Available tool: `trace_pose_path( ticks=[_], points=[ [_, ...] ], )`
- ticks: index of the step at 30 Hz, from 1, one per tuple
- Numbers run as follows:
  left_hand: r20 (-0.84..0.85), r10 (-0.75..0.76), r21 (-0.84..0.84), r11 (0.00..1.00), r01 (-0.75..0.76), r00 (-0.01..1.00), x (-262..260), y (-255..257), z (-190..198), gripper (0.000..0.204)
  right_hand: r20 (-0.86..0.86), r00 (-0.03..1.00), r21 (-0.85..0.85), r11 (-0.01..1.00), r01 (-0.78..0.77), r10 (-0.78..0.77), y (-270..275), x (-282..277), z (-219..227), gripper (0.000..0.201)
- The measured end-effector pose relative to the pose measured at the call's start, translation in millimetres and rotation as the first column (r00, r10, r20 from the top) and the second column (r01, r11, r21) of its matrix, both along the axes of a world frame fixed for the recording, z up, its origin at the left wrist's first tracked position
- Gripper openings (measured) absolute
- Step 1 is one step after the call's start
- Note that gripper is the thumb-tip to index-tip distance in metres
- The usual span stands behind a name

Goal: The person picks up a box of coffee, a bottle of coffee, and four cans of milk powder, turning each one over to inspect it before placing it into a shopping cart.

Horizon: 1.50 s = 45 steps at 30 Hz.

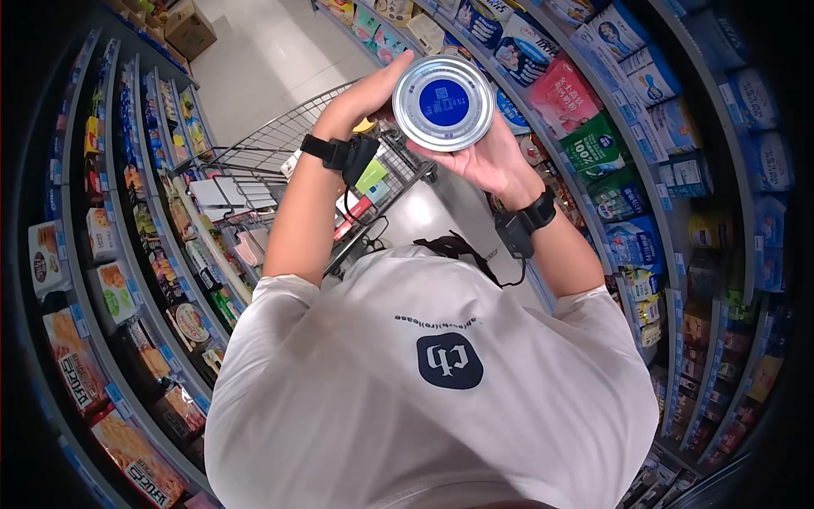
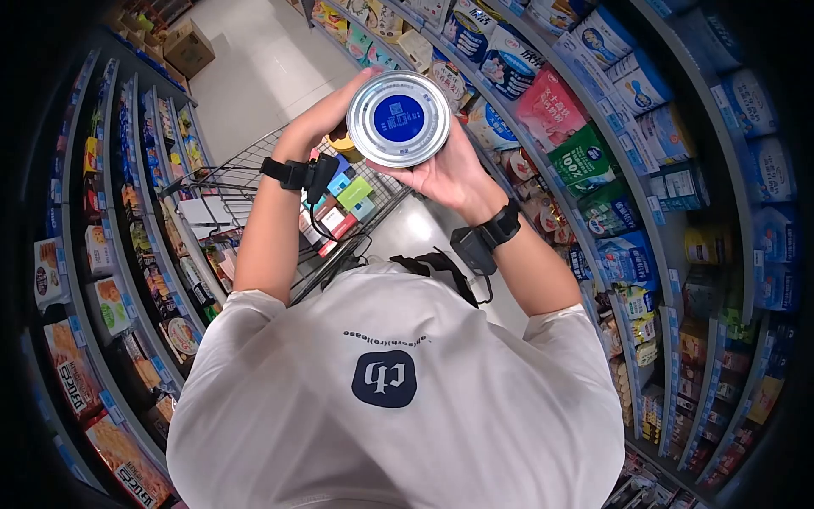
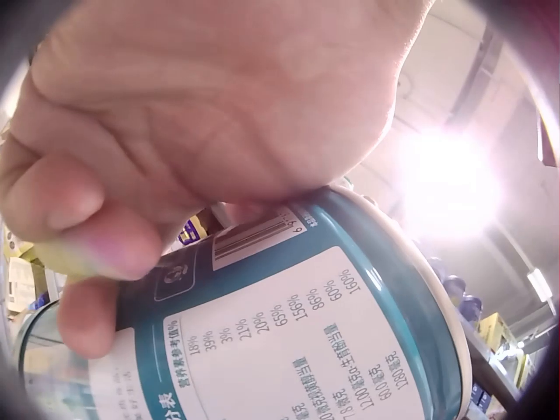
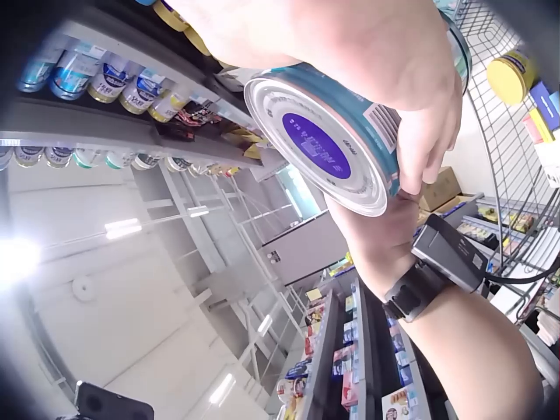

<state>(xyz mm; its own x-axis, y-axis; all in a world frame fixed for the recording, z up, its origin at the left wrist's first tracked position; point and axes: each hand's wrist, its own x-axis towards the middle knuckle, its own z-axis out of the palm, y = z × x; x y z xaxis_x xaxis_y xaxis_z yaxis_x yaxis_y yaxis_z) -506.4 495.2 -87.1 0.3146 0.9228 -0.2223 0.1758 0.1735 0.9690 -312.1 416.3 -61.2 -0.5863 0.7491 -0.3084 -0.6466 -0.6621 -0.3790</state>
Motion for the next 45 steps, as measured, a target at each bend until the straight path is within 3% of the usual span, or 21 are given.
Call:
trace_pose_path(
  ticks=[1,3,8,10,12,14,16,17,19,20,22,24,26,29,34,36,38,40,41,43,45],
  points=[
    [0.002,0.009,-0.005,1.000,-0.009,1.000,-9,3,-1,0.071,0.010,1.000,0.005,1.000,-0.001,0.000,3,-4,-1,0.059],
    [-0.117,-0.158,-0.101,0.984,0.146,0.980,-27,10,2,0.073,0.021,1.000,0.006,1.000,-0.012,0.012,9,-10,-3,0.060],
    [-0.075,-0.088,-0.158,0.985,0.076,0.993,-38,12,-10,0.071,0.106,0.994,0.063,0.997,-0.036,0.029,25,-17,-21,0.070],
    [-0.006,-0.060,-0.214,0.975,0.057,0.998,-41,6,-15,0.072,0.302,0.953,0.163,0.986,-0.021,-0.030,30,-17,-35,0.069],
    [0.368,-0.039,-0.229,0.965,0.131,0.929,-44,4,-31,0.064,0.511,0.801,0.466,0.884,0.047,-0.312,37,-25,-53,0.084],
    [0.403,-0.051,-0.179,0.975,0.133,0.914,-40,17,-51,0.065,0.518,0.764,0.673,0.734,-0.087,-0.385,66,-11,-80,0.105],
    [0.384,-0.004,-0.046,0.999,0.023,0.923,-37,25,-57,0.090,0.540,0.661,0.819,0.506,-0.270,-0.521,94,-3,-84,0.106],
    [0.379,-0.002,-0.048,0.999,0.022,0.925,-38,29,-60,0.090,0.537,0.665,0.819,0.508,-0.266,-0.519,104,2,-85,0.106],
    [0.171,0.087,0.230,0.965,-0.126,0.981,-39,38,-61,0.107,0.579,0.737,0.777,0.510,-0.369,-0.349,126,8,-73,0.108],
    [0.140,0.146,0.304,0.935,-0.183,0.979,-37,40,-63,0.118,0.593,0.775,0.684,0.645,-0.342,-0.219,138,19,-74,0.109],
    [-0.036,0.210,0.487,0.858,-0.166,0.977,-37,44,-67,0.118,0.555,0.827,0.607,0.723,-0.331,-0.087,160,25,-79,0.111],
    [-0.117,0.235,0.537,0.832,-0.137,0.965,-35,50,-78,0.122,0.538,0.822,0.673,0.681,-0.288,-0.184,176,17,-91,0.111],
    [-0.237,0.276,0.559,0.823,-0.101,0.932,-31,56,-95,0.123,0.642,0.721,0.657,0.671,-0.343,-0.261,184,13,-95,0.121],
    [-0.252,0.265,0.396,0.906,-0.151,0.931,-25,59,-125,0.113,0.756,0.521,0.654,0.503,-0.565,-0.397,192,8,-116,0.130],
    [-0.151,0.202,0.245,0.956,-0.161,0.968,-24,57,-208,0.093,0.777,0.582,0.610,0.516,-0.601,-0.241,205,7,-201,0.125],
    [-0.204,0.159,-0.029,0.985,-0.168,0.966,-25,52,-228,0.096,0.809,0.554,0.573,0.469,-0.672,-0.196,209,7,-223,0.124],
    [-0.179,0.138,-0.003,0.990,-0.141,0.974,-29,45,-253,0.085,0.832,0.527,0.540,0.476,-0.694,-0.176,206,8,-244,0.125],
    [-0.020,0.149,-0.356,0.923,-0.146,0.989,-31,46,-246,0.081,0.834,0.528,0.532,0.486,-0.694,-0.159,212,9,-266,0.125],
    [-0.023,0.150,-0.369,0.918,-0.148,0.988,-35,50,-251,0.081,0.843,0.522,0.517,0.465,-0.719,-0.130,215,9,-277,0.125],
    [0.290,0.337,-0.696,0.716,-0.044,0.896,-39,46,-266,0.078,0.858,0.511,0.480,0.438,-0.760,-0.052,218,7,-287,0.126],
    [0.301,0.422,-0.702,0.705,-0.100,0.855,-32,46,-291,0.076,0.881,0.472,0.436,0.417,-0.798,-0.018,226,6,-305,0.125]
  ],
)
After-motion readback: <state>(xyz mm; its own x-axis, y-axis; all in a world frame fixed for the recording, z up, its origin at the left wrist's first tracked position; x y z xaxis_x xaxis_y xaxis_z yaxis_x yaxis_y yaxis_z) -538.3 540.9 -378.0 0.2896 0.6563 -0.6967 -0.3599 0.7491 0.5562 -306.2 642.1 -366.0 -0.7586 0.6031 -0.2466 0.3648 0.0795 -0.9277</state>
